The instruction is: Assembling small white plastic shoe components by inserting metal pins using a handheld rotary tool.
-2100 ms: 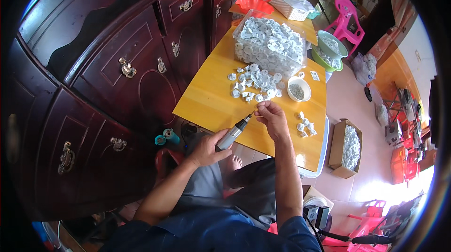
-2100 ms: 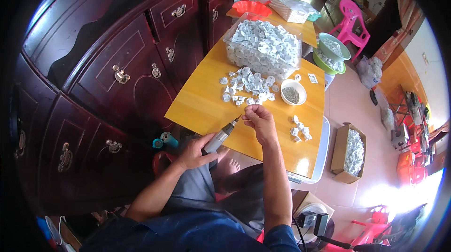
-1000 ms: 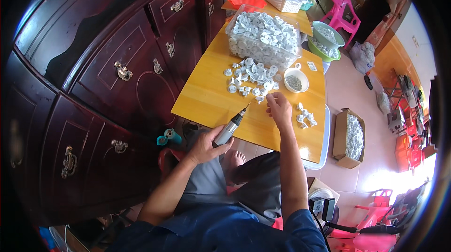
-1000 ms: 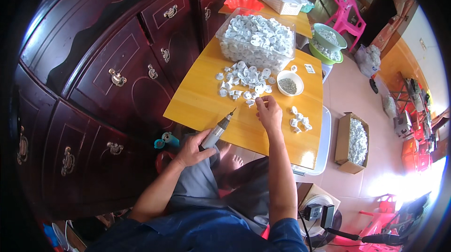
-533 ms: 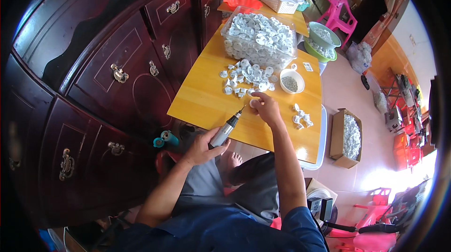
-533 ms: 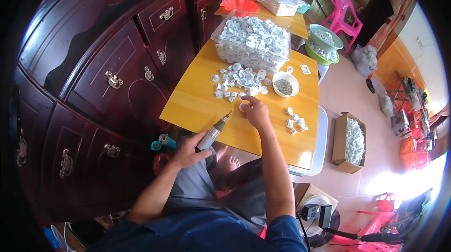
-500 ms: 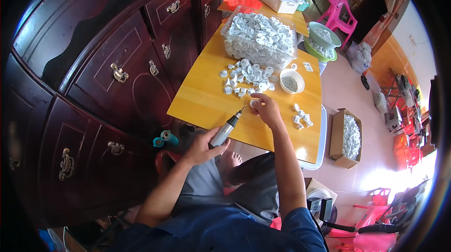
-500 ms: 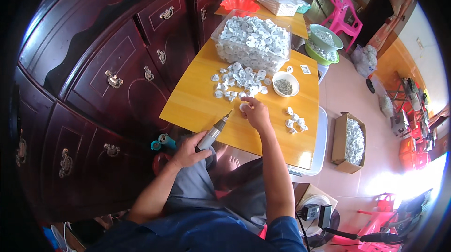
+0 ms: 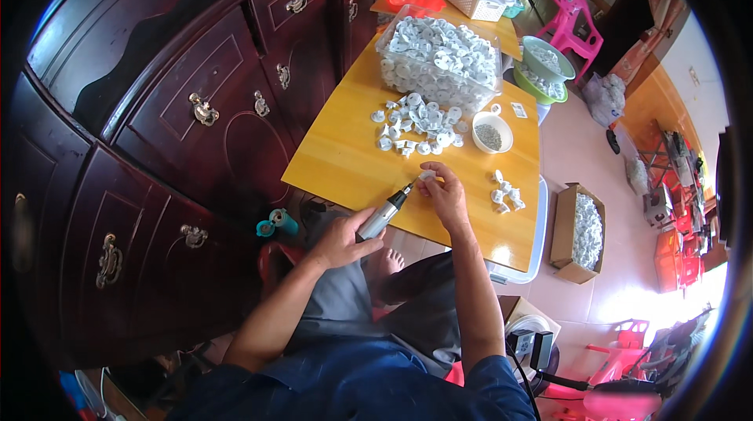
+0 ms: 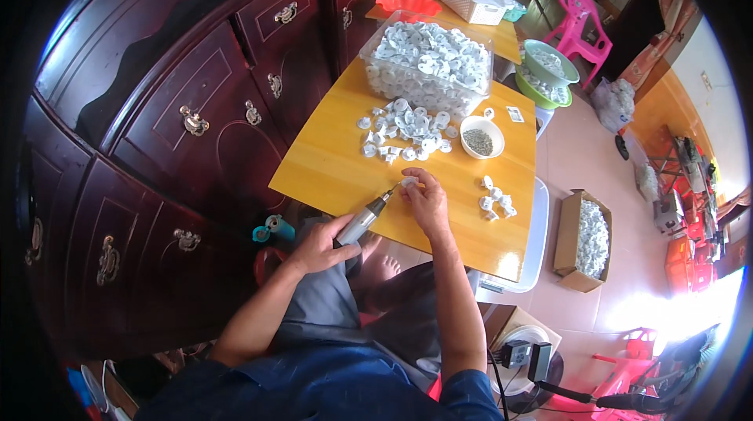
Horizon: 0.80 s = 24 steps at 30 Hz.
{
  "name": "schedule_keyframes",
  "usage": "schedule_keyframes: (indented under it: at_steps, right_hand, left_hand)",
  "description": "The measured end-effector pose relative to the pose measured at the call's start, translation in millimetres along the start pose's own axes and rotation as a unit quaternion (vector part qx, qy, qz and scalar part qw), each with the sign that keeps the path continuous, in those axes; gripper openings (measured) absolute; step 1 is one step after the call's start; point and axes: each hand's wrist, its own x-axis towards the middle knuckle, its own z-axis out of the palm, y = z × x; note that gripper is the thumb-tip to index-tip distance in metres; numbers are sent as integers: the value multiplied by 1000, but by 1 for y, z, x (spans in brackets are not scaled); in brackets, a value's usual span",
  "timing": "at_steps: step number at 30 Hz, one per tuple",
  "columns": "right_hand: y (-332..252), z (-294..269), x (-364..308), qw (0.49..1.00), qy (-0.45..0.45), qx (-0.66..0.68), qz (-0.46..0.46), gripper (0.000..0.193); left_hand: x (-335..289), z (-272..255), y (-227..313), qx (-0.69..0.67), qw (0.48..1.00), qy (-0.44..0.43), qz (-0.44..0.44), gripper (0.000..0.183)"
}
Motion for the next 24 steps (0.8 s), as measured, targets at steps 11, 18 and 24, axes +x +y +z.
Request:
schedule_keyframes:
  at_steps: [11,18,24]
  right_hand:
    - [-9,6,-9,997,-12,42,64,25]
    - [-6,13,-11,997,19,66,40,23]
    - [-3,13,-12,994,33,95,30,23]
  left_hand:
    - [0,0,-6,7,1000,-10,-2,45]
    - [-1,1,-10,14,1000,-10,-9,48]
    - [-1,2,-12,10,1000,-10,-13,53]
